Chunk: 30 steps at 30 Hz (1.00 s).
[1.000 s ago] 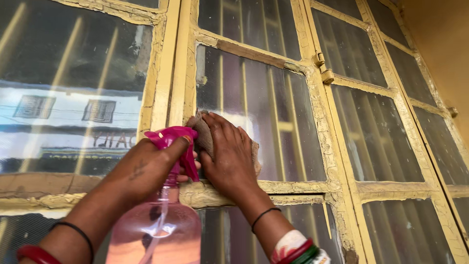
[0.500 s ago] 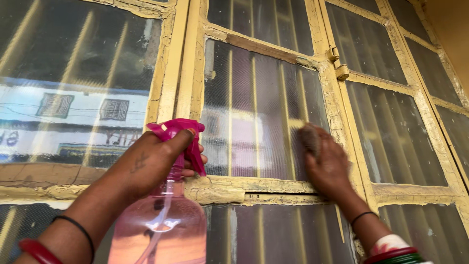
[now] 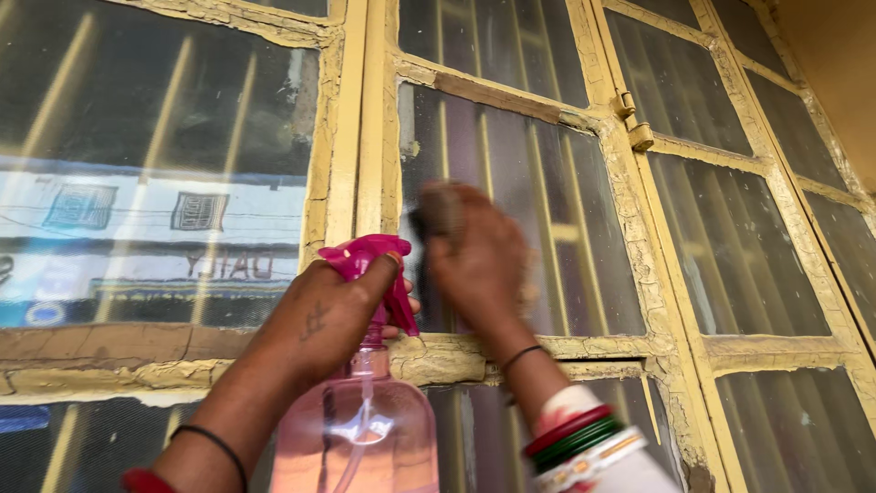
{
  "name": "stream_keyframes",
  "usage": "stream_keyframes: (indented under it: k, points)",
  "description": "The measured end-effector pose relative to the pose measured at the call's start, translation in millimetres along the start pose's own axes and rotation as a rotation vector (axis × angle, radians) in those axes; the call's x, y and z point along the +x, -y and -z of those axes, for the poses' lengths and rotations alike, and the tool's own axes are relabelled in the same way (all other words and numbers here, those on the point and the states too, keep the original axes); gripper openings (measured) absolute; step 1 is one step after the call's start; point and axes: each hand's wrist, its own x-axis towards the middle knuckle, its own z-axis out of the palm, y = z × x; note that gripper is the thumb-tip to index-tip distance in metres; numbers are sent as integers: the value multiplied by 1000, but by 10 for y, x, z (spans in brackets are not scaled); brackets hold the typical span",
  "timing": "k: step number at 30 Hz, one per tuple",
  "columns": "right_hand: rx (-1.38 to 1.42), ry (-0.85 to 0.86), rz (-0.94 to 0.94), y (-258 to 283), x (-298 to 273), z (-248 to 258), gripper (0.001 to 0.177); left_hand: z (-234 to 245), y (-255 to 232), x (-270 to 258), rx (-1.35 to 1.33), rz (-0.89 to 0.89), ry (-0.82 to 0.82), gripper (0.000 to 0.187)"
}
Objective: The person sprays a pink cleaning solution onto a window pane and wipes it with a cloth. They repeatedly spray and wipe the same pane, gradually improving its clarity.
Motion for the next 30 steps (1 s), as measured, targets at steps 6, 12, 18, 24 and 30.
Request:
stream_keyframes:
  k: [6,12,18,24,30]
  points:
    - [84,41,279,200,-1,86,67,-33,13,69,4,29,25,48]
    - [6,69,126,-705,390,132,65,-44,30,85,34,134,-28,50]
    - [-154,41,-75,-1953,443,489,69,10,98,151,30,81,6,54]
    - [-291,159,-137,-2144,85,699,68,-40,38,64,121,92,-23,54]
    - [-225,318,-153,-1974,-530,1128,70,-105,-196,-252,392,48,-109,57]
